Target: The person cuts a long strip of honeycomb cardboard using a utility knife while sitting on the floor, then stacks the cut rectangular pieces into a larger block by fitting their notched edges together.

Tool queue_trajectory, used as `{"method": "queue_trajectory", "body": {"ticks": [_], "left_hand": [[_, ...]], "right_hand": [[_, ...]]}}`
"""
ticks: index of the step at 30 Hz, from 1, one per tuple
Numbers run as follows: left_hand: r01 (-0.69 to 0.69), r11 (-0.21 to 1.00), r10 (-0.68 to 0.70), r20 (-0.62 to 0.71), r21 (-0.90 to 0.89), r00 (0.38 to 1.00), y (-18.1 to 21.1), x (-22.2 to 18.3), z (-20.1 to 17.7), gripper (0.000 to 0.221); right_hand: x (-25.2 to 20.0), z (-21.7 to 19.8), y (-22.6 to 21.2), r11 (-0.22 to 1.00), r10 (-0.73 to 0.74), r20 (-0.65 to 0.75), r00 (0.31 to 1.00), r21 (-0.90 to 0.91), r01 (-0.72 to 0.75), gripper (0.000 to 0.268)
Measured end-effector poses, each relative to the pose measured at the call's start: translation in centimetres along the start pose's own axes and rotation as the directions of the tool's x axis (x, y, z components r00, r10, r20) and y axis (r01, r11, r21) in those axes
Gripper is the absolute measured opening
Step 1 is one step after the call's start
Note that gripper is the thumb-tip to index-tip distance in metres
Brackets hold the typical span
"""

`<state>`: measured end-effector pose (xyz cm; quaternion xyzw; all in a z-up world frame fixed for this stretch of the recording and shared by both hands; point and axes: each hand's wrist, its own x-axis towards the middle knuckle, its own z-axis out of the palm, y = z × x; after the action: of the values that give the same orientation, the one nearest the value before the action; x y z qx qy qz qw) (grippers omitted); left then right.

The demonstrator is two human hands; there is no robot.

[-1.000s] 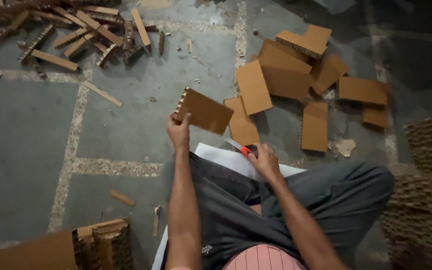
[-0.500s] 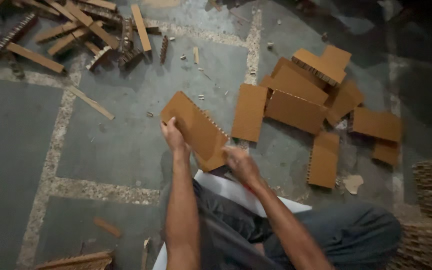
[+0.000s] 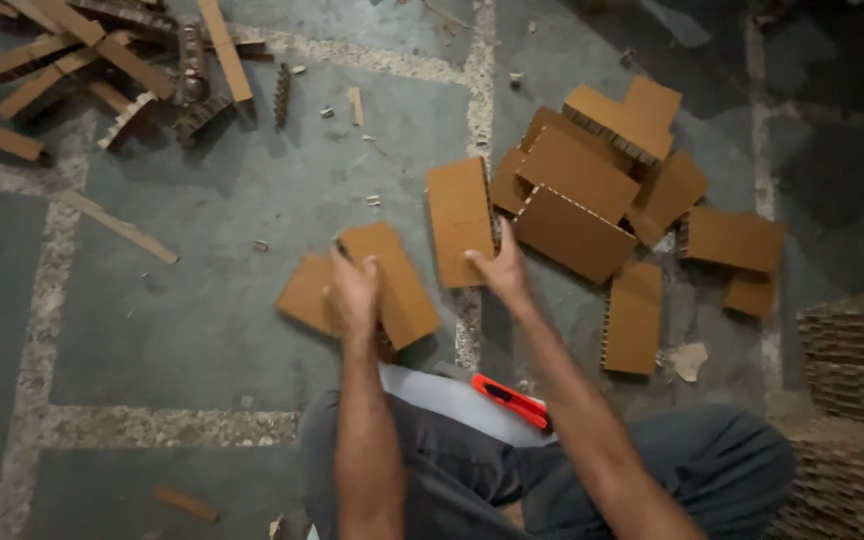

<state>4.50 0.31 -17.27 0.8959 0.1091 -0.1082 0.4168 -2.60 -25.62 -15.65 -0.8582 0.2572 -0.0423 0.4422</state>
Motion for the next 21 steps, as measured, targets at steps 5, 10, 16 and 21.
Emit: {"method": "queue_trajectory", "body": {"ticks": [5, 10, 16, 21], "left_hand": [[-0.02, 0.973, 0.014, -0.028, -0.231, 1.0, 1.6, -0.2, -1.1, 0.07], [-0.035, 0.946, 0.098, 0.18, -0.322, 0.979, 2.5, -1.1, 2.1, 0.081], [-0.161, 0.977, 0.208, 0.451, -0.14, 0.868, 3.5, -3.2, 4.5, 0.09], [-0.295, 0.909, 0.362, 0.203, -0.295, 0.91, 5.1, -4.5, 2.6, 0.074]], "right_hand": [[3.3, -13.6, 6.4, 0.98, -0.09, 0.145, 0.985, -0.165, 0.114, 0.059], [5.5, -18.2, 8.8, 0.598, -0.199, 0.188, 0.962, -0.754, 0.271, 0.115], [0.9, -13.5, 5.3, 0.543, 0.087, 0.019, 0.996, -0.839, -0.032, 0.107], [-5.9, -4.4, 3.7, 0.983, -0.169, 0.175, 0.97, -0.043, 0.179, 0.071]]}}
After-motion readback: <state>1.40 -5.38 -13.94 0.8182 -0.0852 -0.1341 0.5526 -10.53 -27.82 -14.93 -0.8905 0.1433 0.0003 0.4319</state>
